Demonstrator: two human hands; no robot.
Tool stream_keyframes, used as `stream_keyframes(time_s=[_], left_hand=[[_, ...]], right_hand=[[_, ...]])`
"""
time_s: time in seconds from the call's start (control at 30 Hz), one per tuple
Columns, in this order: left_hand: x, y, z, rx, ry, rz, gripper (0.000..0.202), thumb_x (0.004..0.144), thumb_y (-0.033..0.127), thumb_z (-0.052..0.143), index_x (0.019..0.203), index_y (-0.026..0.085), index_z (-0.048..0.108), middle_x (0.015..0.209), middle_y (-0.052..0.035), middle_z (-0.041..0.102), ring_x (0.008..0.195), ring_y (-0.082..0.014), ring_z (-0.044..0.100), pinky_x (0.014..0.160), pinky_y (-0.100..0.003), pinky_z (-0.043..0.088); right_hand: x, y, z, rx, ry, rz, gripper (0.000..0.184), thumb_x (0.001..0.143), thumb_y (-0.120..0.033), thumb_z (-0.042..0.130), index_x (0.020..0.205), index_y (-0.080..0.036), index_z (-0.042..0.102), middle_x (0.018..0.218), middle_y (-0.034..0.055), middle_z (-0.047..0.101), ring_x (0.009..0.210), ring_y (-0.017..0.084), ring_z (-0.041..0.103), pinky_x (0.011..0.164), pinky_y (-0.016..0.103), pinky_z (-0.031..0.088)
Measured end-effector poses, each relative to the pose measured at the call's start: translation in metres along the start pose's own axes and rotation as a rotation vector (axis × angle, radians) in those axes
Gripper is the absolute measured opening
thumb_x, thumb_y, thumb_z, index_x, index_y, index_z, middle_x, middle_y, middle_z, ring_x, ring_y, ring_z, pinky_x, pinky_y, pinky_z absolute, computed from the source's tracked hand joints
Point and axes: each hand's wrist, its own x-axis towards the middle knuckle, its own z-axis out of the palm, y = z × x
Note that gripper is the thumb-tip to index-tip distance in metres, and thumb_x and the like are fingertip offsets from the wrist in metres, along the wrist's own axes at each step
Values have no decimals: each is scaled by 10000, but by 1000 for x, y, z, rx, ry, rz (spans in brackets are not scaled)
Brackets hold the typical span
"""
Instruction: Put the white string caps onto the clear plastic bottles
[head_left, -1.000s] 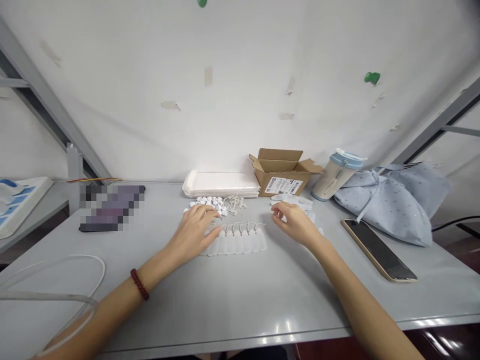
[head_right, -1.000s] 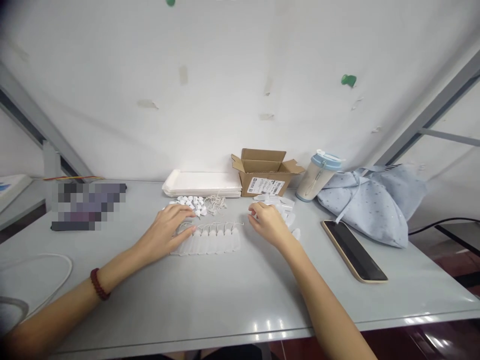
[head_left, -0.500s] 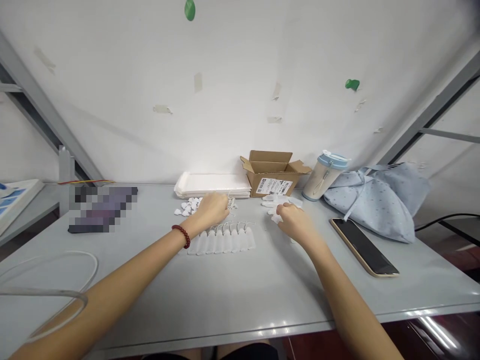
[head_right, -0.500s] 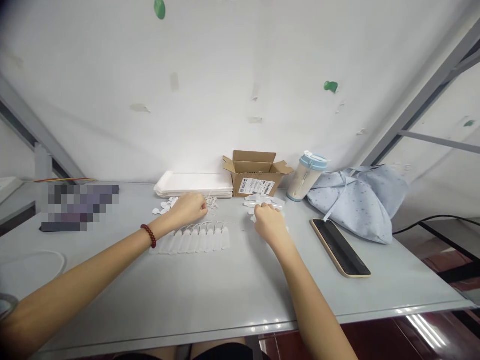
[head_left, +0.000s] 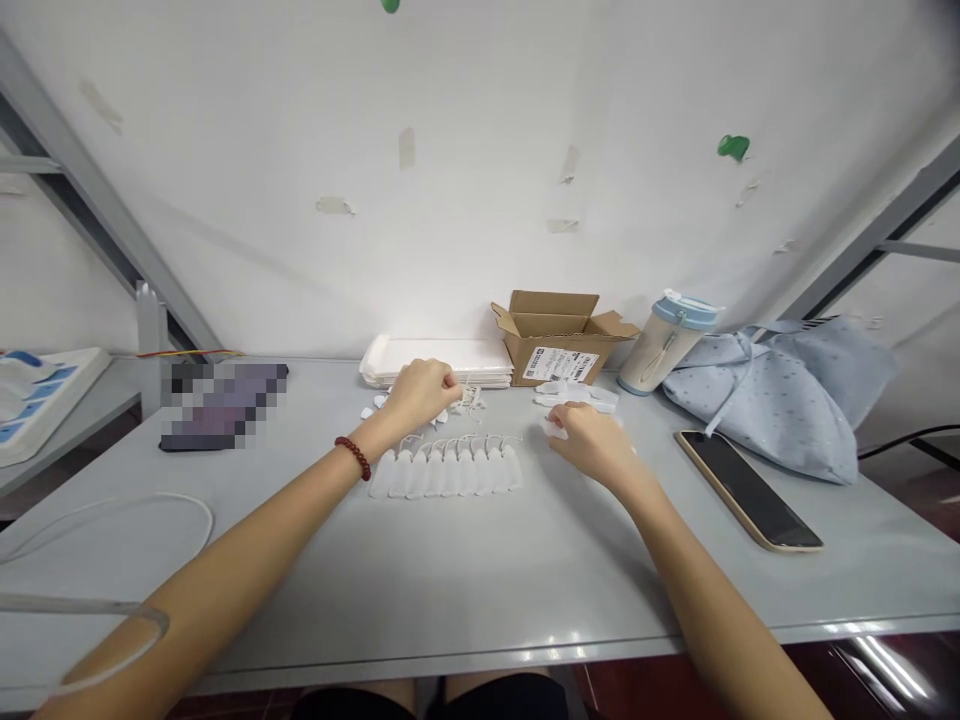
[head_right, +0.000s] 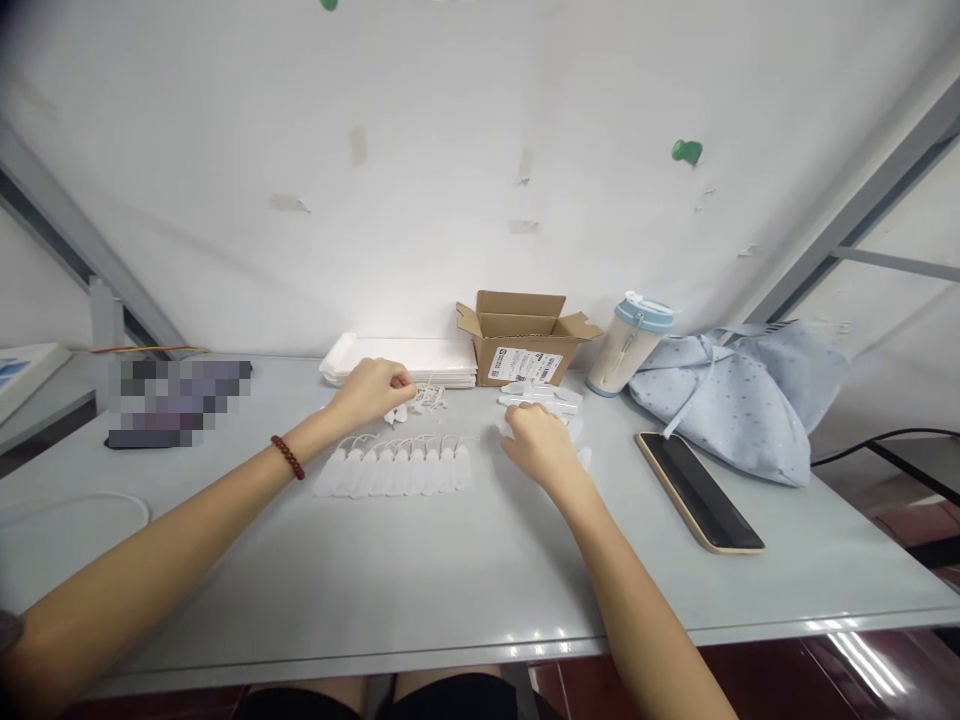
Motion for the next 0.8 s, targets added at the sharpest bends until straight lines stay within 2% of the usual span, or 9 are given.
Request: stream_keyframes(time_s=[0.07, 0.17, 0.23, 0.3, 0.43, 0.53, 0.63, 0.8], left_hand=[[-4, -3, -10, -145, 76, -48, 172, 735, 214, 499, 680, 167, 655, 677, -38, 696, 651, -182, 637, 576, -252, 421], [-21, -13, -17, -464, 254, -121, 187, 782, 316, 547, 729, 163, 641, 745, -45, 715, 688, -181, 648, 570, -246, 438], [-38, -23, -18, -532, 362, -143, 198, 783, 348, 580, 730, 167, 642, 762, -42, 713, 723, -181, 646, 619, -254, 454], [-55, -32, -18, -511, 444, -161, 189, 774, 355, 609, 742, 174, 656, 766, -32, 708, 733, -175, 636, 658, -260, 462], [-72, -40, -20, -463, 540, -194, 156, 774, 330, 627, 730, 183, 660, 737, -9, 698, 699, -156, 622, 647, -246, 467], [-72, -38, -20, -343, 591, -93, 126, 786, 277, 605, 718, 180, 646, 699, 5, 682, 665, -141, 608, 652, -242, 469], [-70, -37, -18, -231, 579, 24, 133, 793, 234, 573, 688, 174, 627, 673, 7, 669, 637, -134, 595, 635, -243, 464], [-75, -27, -14, -273, 526, 40, 120, 809, 172, 544, 713, 175, 617, 694, 3, 666, 635, -133, 588, 640, -254, 472]], right_hand=[[3, -3, 9, 171, 107, -59, 199, 769, -119, 550, 949, -136, 633, 964, 113, 662, 924, 248, 602, 714, 307, 436], [7, -11, 26, 384, 297, -125, 189, 797, -152, 544, 975, -147, 607, 953, 101, 649, 883, 227, 605, 744, 331, 470], [7, -19, 36, 477, 395, -190, 184, 821, -169, 527, 993, -165, 590, 963, 99, 641, 865, 221, 608, 723, 340, 487], [4, -27, 42, 533, 449, -271, 177, 844, -183, 513, 1010, -181, 576, 966, 97, 635, 873, 219, 608, 707, 342, 499], [-6, -40, 43, 579, 480, -407, 170, 879, -186, 504, 1040, -192, 557, 979, 93, 622, 883, 209, 602, 711, 340, 516], [-12, -45, 40, 589, 478, -473, 176, 899, -187, 499, 1068, -196, 547, 990, 91, 613, 872, 195, 600, 706, 327, 523], [-14, -46, 37, 586, 489, -511, 173, 907, -198, 498, 1072, -197, 550, 986, 92, 609, 860, 192, 602, 702, 325, 529], [-19, -50, 32, 701, 403, -461, 176, 892, -227, 535, 1067, -206, 548, 945, 77, 627, 823, 184, 611, 680, 317, 535]])
